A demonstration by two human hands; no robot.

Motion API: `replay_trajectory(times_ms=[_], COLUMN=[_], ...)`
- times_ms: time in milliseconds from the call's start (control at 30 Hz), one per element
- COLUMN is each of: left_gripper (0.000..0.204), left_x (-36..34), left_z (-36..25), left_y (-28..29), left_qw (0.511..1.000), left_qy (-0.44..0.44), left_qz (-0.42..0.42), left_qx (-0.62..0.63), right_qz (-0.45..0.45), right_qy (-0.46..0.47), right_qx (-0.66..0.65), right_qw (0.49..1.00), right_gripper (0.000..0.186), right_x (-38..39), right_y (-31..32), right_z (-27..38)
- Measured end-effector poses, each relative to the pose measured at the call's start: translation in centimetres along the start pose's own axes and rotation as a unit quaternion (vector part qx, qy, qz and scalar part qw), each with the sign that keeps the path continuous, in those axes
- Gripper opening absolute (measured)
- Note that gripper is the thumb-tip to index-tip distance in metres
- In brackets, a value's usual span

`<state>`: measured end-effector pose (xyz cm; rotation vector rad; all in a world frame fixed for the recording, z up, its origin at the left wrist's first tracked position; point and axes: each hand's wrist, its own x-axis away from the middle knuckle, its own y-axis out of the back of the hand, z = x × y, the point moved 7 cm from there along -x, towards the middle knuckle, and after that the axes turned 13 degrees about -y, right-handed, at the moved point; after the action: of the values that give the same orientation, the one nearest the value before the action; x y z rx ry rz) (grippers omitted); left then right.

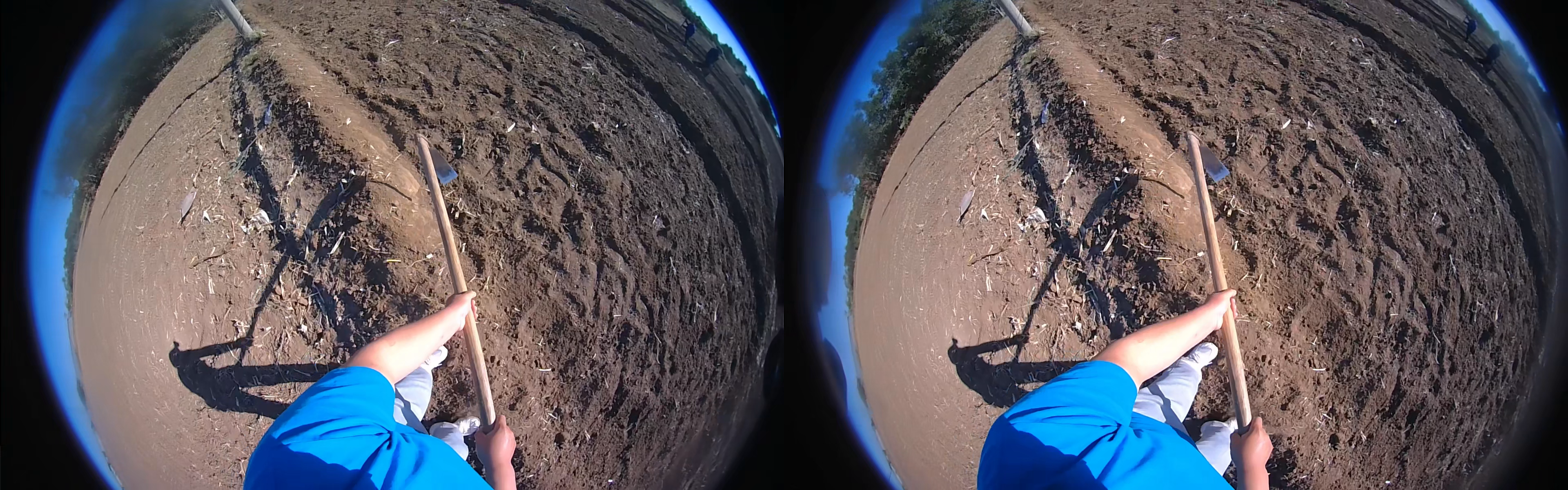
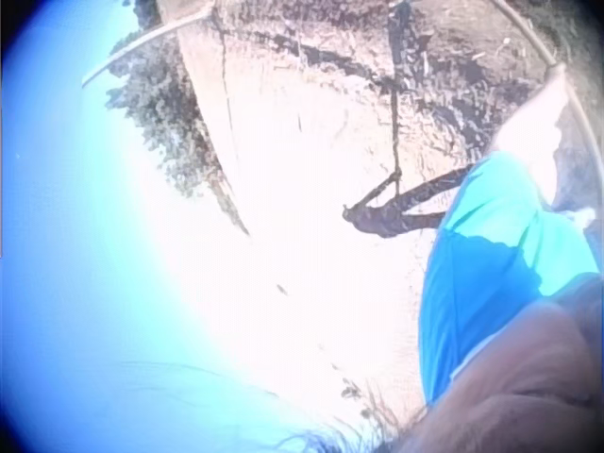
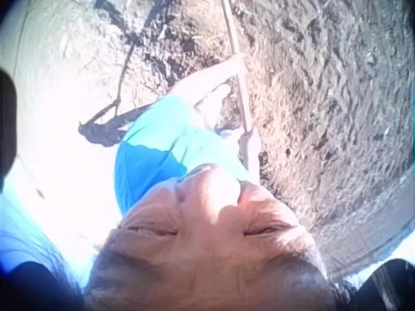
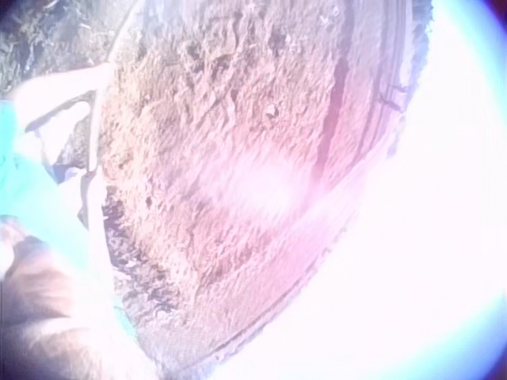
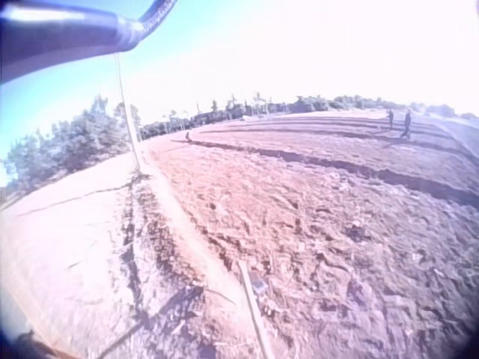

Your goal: The person uses a hoe to till and level the soil in a field. They repeatedly strike and drag the hoe across the ground to break up clumps and smooth the surface, working near a concrete pole and dry vegetation.

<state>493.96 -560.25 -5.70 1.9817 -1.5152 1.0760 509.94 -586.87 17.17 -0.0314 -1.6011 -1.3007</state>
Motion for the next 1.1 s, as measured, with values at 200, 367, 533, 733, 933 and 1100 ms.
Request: replay_trajectory(times_ms=[200,367,533,733,933,1100], left_gripper=[0.019,0.019,0.020,0.020,0.014,0.022], left_x=[5.7,20.0,25.4,25.9,32.8,33.8], left_z=[15.8,33.1,37.1,38.8,36.1,30.6], left_y=[-3.9,-3.8,-3.9,-5.0,-5.7,-3.8], left_qw=[0.996,0.979,0.977,0.983,0.986,0.988], left_qy=[0.064,0.185,0.197,0.148,0.129,0.072], left_qz=[0.015,0.070,0.071,0.041,0.083,0.137], left_qx=[-0.061,-0.042,-0.030,-0.100,-0.073,-0.027], right_qz=[0.085,0.168,0.208,0.153,0.086,0.166], right_qy=[-0.064,-0.139,-0.148,-0.070,0.022,0.163], right_qx=[0.033,0.060,0.046,0.058,-0.012,-0.287], right_qw=[0.994,0.974,0.966,0.984,0.996,0.929], right_gripper=[0.031,0.034,0.022,0.038,0.034,0.038], right_x=[3.2,10.8,13.8,13.6,14.4,18.8], right_y=[0.5,-0.8,-2.3,-1.1,0.3,6.1], right_z=[-9.9,-26.2,-33.1,-33.9,-33.3,-27.8])
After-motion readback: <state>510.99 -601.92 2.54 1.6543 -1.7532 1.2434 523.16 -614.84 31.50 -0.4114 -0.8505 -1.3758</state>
